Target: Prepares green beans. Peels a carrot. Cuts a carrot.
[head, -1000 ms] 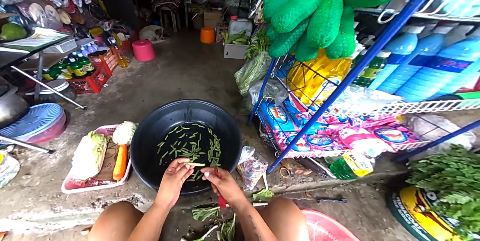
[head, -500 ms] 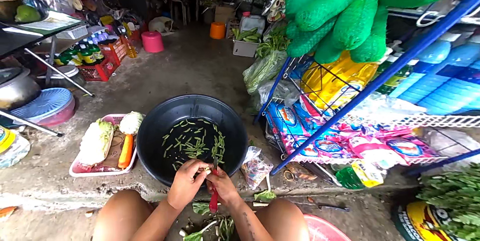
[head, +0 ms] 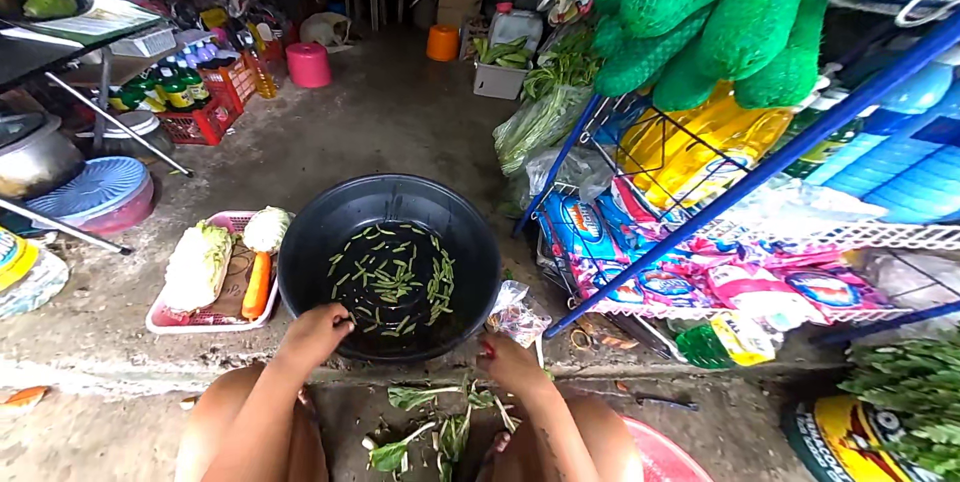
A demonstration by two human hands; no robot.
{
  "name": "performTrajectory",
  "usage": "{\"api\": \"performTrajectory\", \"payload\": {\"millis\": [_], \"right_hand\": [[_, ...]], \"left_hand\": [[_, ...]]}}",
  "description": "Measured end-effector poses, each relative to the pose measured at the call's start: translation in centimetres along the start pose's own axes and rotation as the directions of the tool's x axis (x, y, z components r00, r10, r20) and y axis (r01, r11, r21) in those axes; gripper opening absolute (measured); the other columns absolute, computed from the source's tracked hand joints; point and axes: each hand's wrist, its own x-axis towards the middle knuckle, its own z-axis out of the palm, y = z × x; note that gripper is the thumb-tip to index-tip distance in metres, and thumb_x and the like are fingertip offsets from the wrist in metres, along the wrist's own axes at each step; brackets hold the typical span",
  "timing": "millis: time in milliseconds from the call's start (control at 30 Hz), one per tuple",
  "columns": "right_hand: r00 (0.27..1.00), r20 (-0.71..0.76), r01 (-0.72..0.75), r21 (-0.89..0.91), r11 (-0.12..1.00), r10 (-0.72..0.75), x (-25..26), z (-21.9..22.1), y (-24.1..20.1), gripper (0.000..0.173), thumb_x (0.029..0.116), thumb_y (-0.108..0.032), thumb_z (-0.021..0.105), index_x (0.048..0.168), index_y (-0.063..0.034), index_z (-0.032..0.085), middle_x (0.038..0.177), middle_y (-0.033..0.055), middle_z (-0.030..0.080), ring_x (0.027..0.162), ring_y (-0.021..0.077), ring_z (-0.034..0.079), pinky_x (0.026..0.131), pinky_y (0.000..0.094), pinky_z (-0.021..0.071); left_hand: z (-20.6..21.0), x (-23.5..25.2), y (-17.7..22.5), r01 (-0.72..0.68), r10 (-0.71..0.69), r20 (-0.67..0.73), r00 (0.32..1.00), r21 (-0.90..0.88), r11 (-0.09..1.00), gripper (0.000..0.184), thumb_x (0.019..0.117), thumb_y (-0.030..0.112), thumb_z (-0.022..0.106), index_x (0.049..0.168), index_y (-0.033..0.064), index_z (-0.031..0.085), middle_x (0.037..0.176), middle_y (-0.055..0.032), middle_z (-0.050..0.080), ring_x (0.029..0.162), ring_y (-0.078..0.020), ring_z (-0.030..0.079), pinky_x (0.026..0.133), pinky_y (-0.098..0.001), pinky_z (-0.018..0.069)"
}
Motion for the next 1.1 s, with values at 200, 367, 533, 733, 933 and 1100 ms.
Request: {"api": "performTrajectory", "payload": {"millis": [200,367,533,733,933,1100], "right_hand": [[0.972,-0.228,0.125,0.290,0.949,-0.059,0.2,-2.3,-1.1,0.057,0.0962,-0.016,0.068,0.150,-0.0083,0.051,0.142,0.0206,0.057,0.129,0.0333,0.057,0.109,0.0532,0.0465],[0.950,-0.299,0.172,0.243,0.955,-0.095,1.6,-1.7,-2.8,0.043,0.1009,-0.014,0.059,0.143,-0.0059,0.059,0.132,0.0198,0.063,0.119,0.0314,0.064,0.105,0.0479,0.0513],[0.972,-0.204,0.168,0.243,0.955,-0.119,2.4,-2.2,-4.2,0.041,0.1029,-0.018,0.057,0.142,-0.0079,0.061,0.136,0.0185,0.062,0.120,0.0296,0.064,0.104,0.0463,0.0519],[0.966,-0.234,0.174,0.294,0.940,-0.106,4.1,-2.6,-3.1,0.038,0.1039,-0.021,0.056,0.139,-0.0075,0.063,0.131,0.0162,0.063,0.114,0.0260,0.065,0.101,0.0431,0.0530],[0.964,-0.255,0.164,0.378,0.911,-0.067,4.5,-2.5,-3.0,0.036,0.1051,-0.030,0.057,0.132,-0.0099,0.067,0.117,0.0119,0.071,0.106,0.0236,0.068,0.097,0.0459,0.0535],[0.964,-0.261,0.180,0.486,0.855,-0.054,4.1,-1.5,-2.7,0.035,0.1013,-0.038,0.066,0.117,-0.0065,0.070,0.097,0.0105,0.071,0.090,0.0228,0.068,0.086,0.0475,0.0551]], "left_hand": [[-0.6,7.6,2.2,0.011,-0.008,-0.107,0.994,0.027,1.000,0.035,0.1085,0.024,0.048,0.132,0.0055,0.066,0.137,-0.0193,0.063,0.134,-0.0355,0.056,0.114,-0.0574,0.0412],[4.5,16.7,2.6,-0.082,0.081,0.016,0.997,0.073,0.994,0.036,0.1098,0.022,0.044,0.132,0.0052,0.067,0.137,-0.0202,0.064,0.134,-0.0373,0.056,0.114,-0.0583,0.0409],[9.8,22.0,3.8,-0.030,0.000,0.131,0.991,0.231,0.972,0.037,0.1072,0.019,0.050,0.141,0.0054,0.060,0.145,-0.0229,0.057,0.136,-0.0425,0.053,0.112,-0.0609,0.0424],[12.4,23.7,3.6,-0.052,0.058,-0.015,0.998,0.242,0.969,0.035,0.1018,0.016,0.059,0.135,0.0098,0.066,0.143,-0.0214,0.059,0.137,-0.0452,0.050,0.108,-0.0651,0.0438],[8.1,19.5,6.5,-0.202,0.198,-0.056,0.979,-0.058,0.978,0.039,0.1105,0.024,0.044,0.139,0.0034,0.060,0.137,-0.0206,0.063,0.133,-0.0350,0.058,0.116,-0.0530,0.0415],[8.0,8.7,11.3,-0.565,0.558,-0.206,0.804,0.031,0.825,0.025,0.1014,0.022,0.062,0.113,0.0034,0.075,0.114,-0.0152,0.074,0.119,-0.0314,0.066,0.112,-0.0479,0.0461]]}}
